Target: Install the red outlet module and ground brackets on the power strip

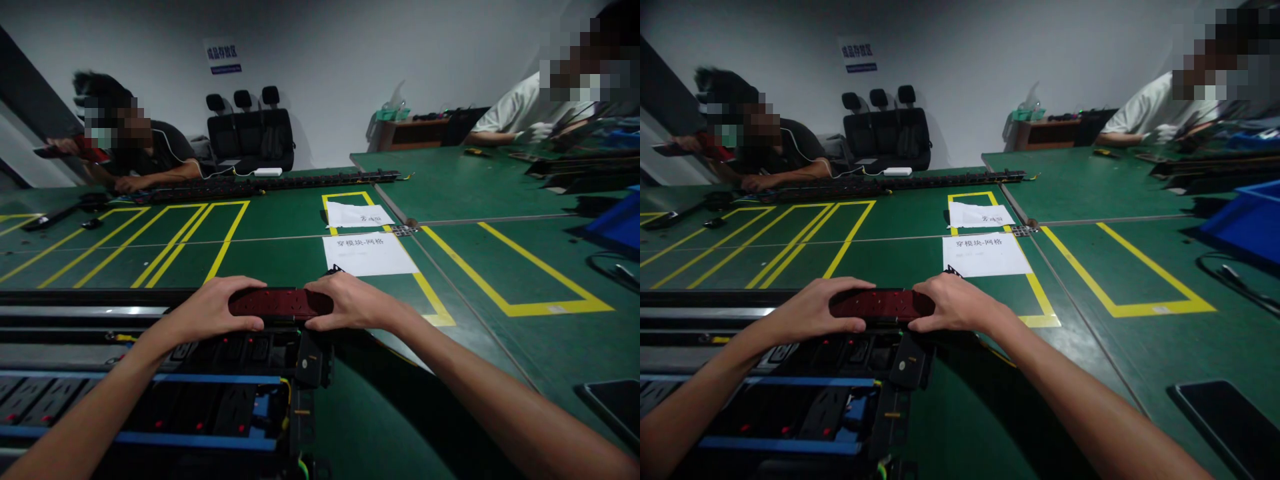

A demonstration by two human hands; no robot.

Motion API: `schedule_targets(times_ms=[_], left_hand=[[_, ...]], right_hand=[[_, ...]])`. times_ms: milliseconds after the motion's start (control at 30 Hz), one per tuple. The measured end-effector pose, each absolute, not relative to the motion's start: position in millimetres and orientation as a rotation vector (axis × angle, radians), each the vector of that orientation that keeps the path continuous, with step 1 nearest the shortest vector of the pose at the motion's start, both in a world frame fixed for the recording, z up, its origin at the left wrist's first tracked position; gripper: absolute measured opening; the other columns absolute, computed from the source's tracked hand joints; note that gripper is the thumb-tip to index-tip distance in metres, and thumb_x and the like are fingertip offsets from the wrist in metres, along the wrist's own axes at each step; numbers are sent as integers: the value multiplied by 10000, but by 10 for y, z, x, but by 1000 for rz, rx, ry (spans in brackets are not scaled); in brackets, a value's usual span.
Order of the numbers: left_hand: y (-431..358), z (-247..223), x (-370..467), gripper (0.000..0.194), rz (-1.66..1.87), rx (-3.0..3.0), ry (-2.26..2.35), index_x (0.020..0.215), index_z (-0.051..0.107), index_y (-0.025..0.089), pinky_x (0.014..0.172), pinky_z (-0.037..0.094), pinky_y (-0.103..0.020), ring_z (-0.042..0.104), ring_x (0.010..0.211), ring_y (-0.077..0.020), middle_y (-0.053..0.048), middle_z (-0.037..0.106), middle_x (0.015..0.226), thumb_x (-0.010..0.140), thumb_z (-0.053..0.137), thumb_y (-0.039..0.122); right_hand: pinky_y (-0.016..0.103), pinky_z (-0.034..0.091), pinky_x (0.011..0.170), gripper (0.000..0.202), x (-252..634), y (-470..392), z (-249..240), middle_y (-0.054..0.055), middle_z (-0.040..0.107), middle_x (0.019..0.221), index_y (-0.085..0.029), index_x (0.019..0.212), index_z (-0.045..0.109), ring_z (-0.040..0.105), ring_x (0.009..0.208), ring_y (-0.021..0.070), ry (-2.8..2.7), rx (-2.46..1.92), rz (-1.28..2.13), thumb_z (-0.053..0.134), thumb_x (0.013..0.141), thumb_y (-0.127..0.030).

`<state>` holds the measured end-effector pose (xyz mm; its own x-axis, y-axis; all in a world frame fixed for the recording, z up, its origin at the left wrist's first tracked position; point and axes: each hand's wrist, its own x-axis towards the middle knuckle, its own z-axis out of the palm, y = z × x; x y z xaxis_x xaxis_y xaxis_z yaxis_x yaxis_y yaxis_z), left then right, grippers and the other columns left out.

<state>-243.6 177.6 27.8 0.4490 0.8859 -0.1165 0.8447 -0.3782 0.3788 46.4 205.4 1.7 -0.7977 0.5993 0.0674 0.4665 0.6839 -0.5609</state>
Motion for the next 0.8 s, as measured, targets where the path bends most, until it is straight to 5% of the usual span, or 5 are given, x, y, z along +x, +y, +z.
schedule_targets(times_ms=[133, 267, 500, 800], left_hand=[[1780, 262, -2460, 719, 125, 2345, 1473, 1310, 661, 212, 943, 498, -387, 673, 1096, -291, -105, 717, 1246, 768, 714, 682], [1765, 259, -2481, 729, 67, 2443, 1550, 1307, 676, 253, 990, 473, -447, 649, 1152, -326, -93, 713, 1268, 754, 696, 728], [1733, 286, -2454, 728, 73, 2463, 1506, 1347, 651, 246, 967, 494, -432, 660, 1159, -321, -88, 707, 1293, 806, 650, 733], [1733, 280, -2477, 709, 98, 2475, 1445, 1357, 644, 238, 954, 505, -418, 677, 1135, -308, -86, 711, 1289, 825, 656, 706]], right_hand=[[297, 318, 609, 303, 355, 2018, 42, 81, 696, 842, -153, 991, 688, 561, 683, 167, -2722, -914, 615, 688, 858, -426], [306, 328, 615, 690, 540, 2013, 172, 127, 728, 942, -137, 1243, 673, 624, 771, 234, -2749, -1137, 559, 746, 772, -637], [298, 266, 574, 245, 599, 2049, 224, 36, 684, 730, -192, 910, 769, 578, 651, 157, -2728, -1090, 689, 767, 835, -426], [277, 309, 566, 231, 573, 2028, 59, 15, 696, 758, -177, 998, 757, 565, 647, 138, -2526, -1030, 953, 759, 829, -335]])
